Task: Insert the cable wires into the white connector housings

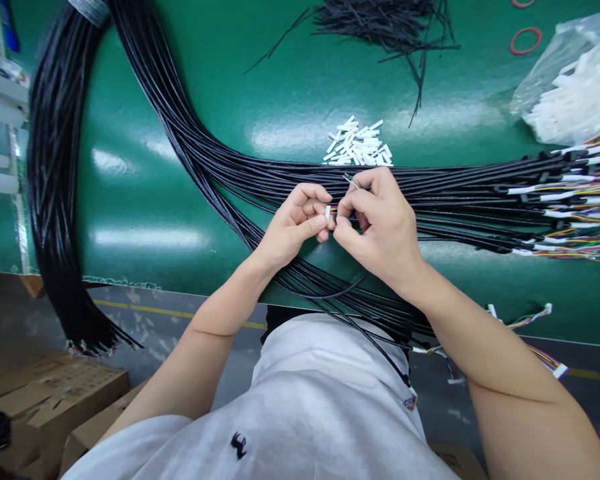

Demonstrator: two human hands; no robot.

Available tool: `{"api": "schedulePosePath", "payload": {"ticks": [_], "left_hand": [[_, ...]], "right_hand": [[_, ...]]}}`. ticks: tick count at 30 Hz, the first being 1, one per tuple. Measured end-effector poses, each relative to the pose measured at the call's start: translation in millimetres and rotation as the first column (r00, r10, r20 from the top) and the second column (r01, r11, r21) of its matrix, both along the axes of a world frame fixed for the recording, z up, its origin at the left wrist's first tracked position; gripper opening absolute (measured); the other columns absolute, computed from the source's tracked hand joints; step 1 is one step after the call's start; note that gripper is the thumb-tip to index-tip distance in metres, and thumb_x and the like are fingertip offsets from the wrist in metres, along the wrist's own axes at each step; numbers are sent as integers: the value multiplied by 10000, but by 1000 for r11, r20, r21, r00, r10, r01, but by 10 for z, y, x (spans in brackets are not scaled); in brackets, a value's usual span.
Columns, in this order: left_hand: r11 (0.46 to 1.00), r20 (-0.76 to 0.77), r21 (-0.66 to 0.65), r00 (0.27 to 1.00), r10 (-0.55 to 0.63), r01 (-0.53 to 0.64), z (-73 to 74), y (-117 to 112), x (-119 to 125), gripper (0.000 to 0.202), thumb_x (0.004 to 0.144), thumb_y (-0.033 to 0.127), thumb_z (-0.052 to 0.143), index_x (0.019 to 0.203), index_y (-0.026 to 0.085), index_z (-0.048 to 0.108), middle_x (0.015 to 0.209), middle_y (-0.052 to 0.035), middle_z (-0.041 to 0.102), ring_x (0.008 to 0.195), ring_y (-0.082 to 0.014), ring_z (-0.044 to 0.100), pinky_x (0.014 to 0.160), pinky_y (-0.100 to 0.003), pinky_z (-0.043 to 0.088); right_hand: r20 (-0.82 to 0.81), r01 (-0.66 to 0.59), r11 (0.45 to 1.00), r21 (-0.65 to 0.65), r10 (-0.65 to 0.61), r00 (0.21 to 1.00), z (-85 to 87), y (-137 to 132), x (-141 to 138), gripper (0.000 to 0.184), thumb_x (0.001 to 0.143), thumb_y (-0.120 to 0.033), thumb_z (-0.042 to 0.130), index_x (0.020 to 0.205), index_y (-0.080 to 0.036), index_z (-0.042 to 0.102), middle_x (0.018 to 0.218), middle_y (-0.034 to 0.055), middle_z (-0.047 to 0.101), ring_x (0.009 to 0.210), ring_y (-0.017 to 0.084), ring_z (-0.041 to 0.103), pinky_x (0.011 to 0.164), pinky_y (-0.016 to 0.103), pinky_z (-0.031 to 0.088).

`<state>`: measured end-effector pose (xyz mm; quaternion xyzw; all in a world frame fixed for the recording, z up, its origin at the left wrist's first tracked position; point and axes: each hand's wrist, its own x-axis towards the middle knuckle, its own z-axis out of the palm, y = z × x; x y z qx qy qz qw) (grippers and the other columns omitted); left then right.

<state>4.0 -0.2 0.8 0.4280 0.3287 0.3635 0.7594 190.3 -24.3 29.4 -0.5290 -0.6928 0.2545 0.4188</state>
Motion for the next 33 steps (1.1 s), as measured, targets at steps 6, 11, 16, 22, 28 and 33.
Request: {"api": "schedulePosePath", "payload": {"ticks": [6, 11, 16, 22, 28, 33], "left_hand": [[999, -23, 17, 999, 29, -29, 39, -1, 28, 562, 778, 532, 922, 1053, 226, 539, 829, 61, 704, 664, -43, 671, 644, -180, 540], [993, 3, 107, 999, 49, -49, 47, -16, 39, 457, 853, 461, 877, 1005, 205, 531, 856, 63, 681, 697, -24, 684, 658, -154, 558], [989, 7, 145, 1000, 20, -20, 42, -24, 29, 422, 860, 402, 880, 987, 195, 534, 882, 69, 656, 693, -15, 698, 655, -143, 572], [985, -33, 170, 999, 20, -14, 9, -26, 36, 417, 872, 432, 862, 989, 199, 537, 894, 62, 647, 694, -15, 679, 664, -151, 573], [976, -21, 217, 999, 40, -35, -22, 8, -1, 338, 935, 438, 790, 1099, 219, 591, 890, 44, 658, 717, -32, 624, 663, -163, 545], [956, 18, 269, 993, 114, -115, -55, 36, -31, 220, 978, 374, 735, 1116, 217, 666, 832, 31, 647, 733, -49, 593, 646, -155, 511]], "right_hand": [[-14, 7, 1000, -5, -7, 1000, -12, 4, 2, 132, 771, -129, 706, 734, -246, 659, 1002, 45, 662, 601, 120, 460, 592, 362, 467], [-20, -11, 1000, -24, 11, 1000, 4, 7, 17, 132, 781, -112, 680, 735, -235, 661, 981, 42, 654, 617, 118, 482, 583, 332, 458], [-17, -12, 1000, -27, 11, 1000, 18, -1, 15, 135, 785, -97, 690, 742, -224, 675, 994, 37, 657, 600, 98, 471, 585, 322, 456], [-40, -42, 997, -66, 39, 998, -1, 13, 10, 141, 800, -94, 683, 738, -220, 674, 1002, 38, 659, 607, 96, 468, 586, 321, 455], [-107, -37, 988, -153, 21, 994, 56, 46, 55, 127, 829, -115, 711, 827, -240, 692, 1015, 34, 639, 657, 111, 536, 598, 313, 476], [-477, -99, 917, -386, -106, 872, 45, 94, 139, 207, 903, -197, 742, 1064, -278, 641, 1036, 5, 638, 603, 97, 595, 456, 264, 459]]}}
